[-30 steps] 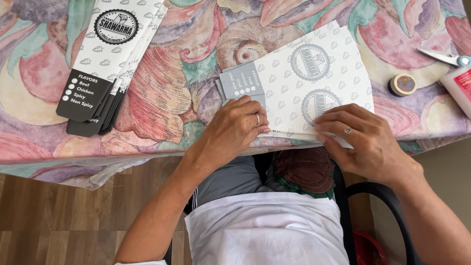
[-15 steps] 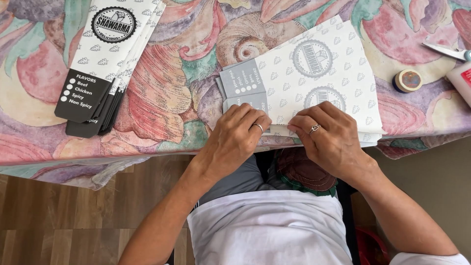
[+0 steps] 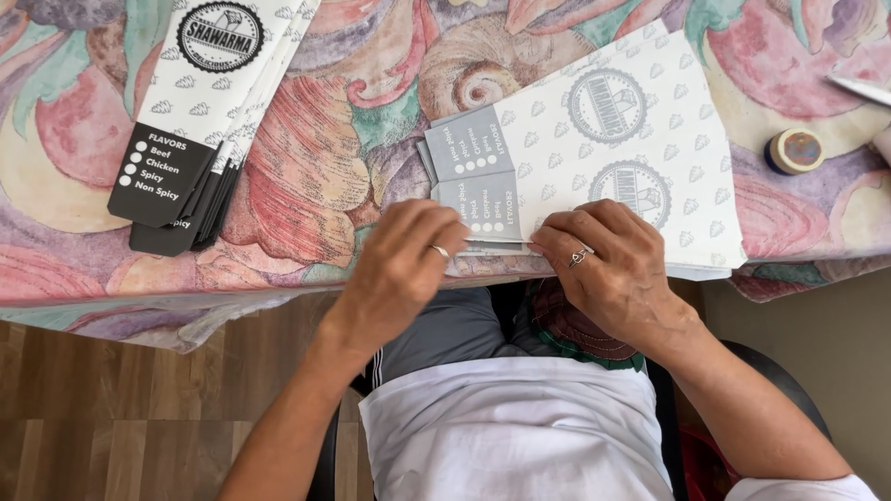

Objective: The person folds printed paper wrappers at a table, aligning edges and creasing folds. They repeatedly pick up a wrapper, fold it in half, and place it into a growing stack. The person uses tape and glue during the process.

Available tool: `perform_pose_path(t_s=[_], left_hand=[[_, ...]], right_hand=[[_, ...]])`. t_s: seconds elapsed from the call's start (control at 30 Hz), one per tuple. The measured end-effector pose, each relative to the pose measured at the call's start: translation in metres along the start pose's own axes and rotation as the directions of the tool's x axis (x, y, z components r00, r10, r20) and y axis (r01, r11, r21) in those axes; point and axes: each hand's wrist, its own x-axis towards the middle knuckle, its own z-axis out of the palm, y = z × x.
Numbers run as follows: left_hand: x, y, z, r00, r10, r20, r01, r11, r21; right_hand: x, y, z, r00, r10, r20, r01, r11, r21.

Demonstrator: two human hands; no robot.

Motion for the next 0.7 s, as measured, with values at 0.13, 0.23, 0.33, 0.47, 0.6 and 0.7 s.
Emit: perform_pose_path(t_s=[0.13,0.23,0.33,0.47,0.6,0.7], left_hand=[[-0.009,-0.010,-0.004,0.996,-0.072,-0.045,0.069,0.994,-0.081],[-0.009,-0.010,-0.003,0.994,-0.102,-0.042,0.096,0.986,-0.135],[-0.006,-0.008,-0.006,0.991,-0.131,-0.017,0.126,0.975,-0.183],[0.000,-0.003,-0.004,0.989,-0.151,0.009,0.147,0.947,-0.286],[-0.002,-0.006,0.004,0.988,-0.157,0.007,0.152,0.944,-0.294],[-0.001,-0.006,0.003,0.985,-0.174,0.004,0.167,0.940,-0.298]], right_hand=[[-0.005,0.000,0.003,0.999,-0.023,-0.022,0.023,1.000,-0.018],[-0.004,-0.003,-0.001,1.000,-0.027,-0.015,0.026,0.999,-0.045],[-0.007,-0.003,0.000,1.000,-0.020,-0.019,0.019,0.998,-0.054],[-0.007,-0.003,0.001,0.999,-0.008,-0.034,0.007,1.000,-0.024],[-0.010,-0.004,0.002,0.999,0.014,-0.044,-0.014,1.000,-0.013],[-0.012,-0.003,0.004,0.999,0.019,-0.050,-0.020,1.000,-0.005]])
